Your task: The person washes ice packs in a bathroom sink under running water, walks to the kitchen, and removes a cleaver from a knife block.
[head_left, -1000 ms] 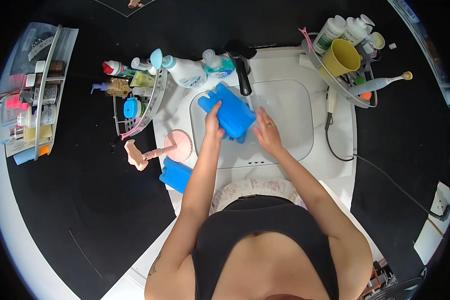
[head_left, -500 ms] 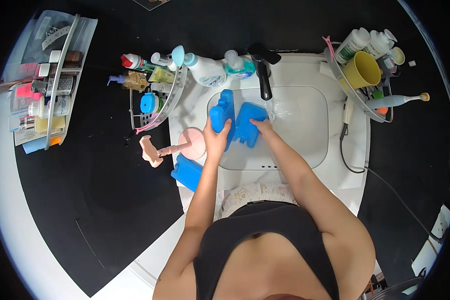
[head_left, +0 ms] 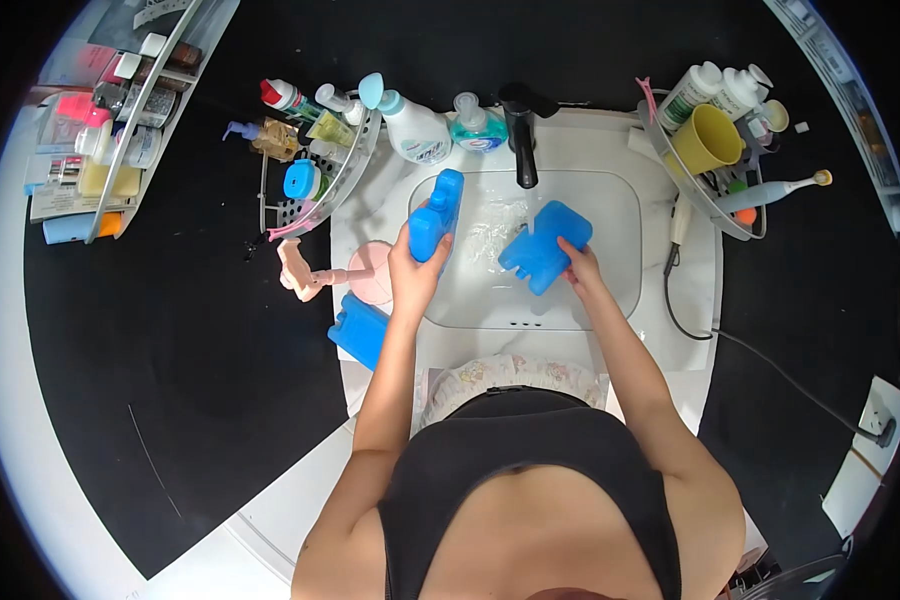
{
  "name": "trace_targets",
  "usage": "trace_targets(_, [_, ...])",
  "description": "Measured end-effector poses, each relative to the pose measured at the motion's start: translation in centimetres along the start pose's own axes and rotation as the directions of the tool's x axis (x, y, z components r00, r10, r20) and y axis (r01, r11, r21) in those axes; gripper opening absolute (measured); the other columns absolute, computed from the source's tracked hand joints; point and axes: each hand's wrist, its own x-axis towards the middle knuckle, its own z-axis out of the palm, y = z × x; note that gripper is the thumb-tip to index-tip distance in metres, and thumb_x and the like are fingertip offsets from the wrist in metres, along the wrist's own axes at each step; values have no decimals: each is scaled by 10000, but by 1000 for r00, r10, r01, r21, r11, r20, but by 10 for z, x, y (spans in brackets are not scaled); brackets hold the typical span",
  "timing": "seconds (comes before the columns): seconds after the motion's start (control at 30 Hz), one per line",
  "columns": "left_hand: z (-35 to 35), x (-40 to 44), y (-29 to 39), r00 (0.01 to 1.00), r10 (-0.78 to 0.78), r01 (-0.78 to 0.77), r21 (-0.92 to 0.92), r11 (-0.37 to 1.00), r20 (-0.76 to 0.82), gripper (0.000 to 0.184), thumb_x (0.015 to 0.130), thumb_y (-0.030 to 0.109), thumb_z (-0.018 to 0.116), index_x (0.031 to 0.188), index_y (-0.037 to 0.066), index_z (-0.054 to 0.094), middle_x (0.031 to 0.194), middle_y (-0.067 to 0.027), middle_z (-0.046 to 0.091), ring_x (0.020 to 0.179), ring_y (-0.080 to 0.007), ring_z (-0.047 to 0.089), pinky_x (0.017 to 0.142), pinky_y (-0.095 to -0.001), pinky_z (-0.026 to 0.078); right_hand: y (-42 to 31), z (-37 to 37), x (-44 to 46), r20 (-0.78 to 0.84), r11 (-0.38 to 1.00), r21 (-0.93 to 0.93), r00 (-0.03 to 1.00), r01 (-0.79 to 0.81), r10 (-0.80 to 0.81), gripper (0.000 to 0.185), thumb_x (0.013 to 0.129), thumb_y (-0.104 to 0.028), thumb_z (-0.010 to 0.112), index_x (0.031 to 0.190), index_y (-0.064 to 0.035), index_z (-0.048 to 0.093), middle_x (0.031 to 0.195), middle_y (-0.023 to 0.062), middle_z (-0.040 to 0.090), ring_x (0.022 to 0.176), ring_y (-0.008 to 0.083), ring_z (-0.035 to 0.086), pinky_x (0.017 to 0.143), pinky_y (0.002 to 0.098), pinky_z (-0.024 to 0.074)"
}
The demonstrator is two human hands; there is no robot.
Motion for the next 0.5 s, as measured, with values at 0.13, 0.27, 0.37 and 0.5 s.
trace_targets(0.13, [2, -5, 6, 1000, 1, -1, -26, 1000, -2, 416, 773, 121, 673, 1131, -21, 517, 973, -102, 613, 884, -148, 575, 797, -280, 456, -7, -6, -6, 8, 980, 195, 999, 33, -35, 518, 783, -209, 681, 1185, -49, 397, 1071, 104, 547, 894, 209, 593, 707, 334, 527])
trace_targets(0.27, [-8, -10, 1, 992, -99, 92, -97, 991, -75, 358, 769, 129, 677, 1067, -20, 547, 916, -93, 622, 829, -145, 577, 757, -276, 462, -10, -6, -2, 43, 956, 289, 996, 60, -75, 467, 808, -176, 653, 1183, -62, 401, 1068, 104, 553, 914, 216, 595, 749, 357, 529])
trace_targets(0.37, [-10, -13, -9, 982, -114, 104, -75, 992, -147, 307, 769, 140, 679, 1007, -17, 566, 878, -84, 624, 785, -140, 576, 725, -275, 465, -7, -6, 2, 36, 954, 295, 997, 51, -65, 466, 810, -170, 652, 1188, -67, 399, 1072, 96, 553, 927, 216, 590, 759, 360, 525])
trace_targets(0.5, [2, -16, -15, 979, -53, 58, 19, 998, -196, 262, 775, 164, 681, 938, -15, 583, 845, -67, 622, 748, -132, 571, 699, -275, 465, 0, -10, 5, 15, 943, 325, 996, 73, -83, 491, 787, -182, 681, 1181, -82, 405, 1090, 93, 543, 917, 212, 586, 715, 338, 530])
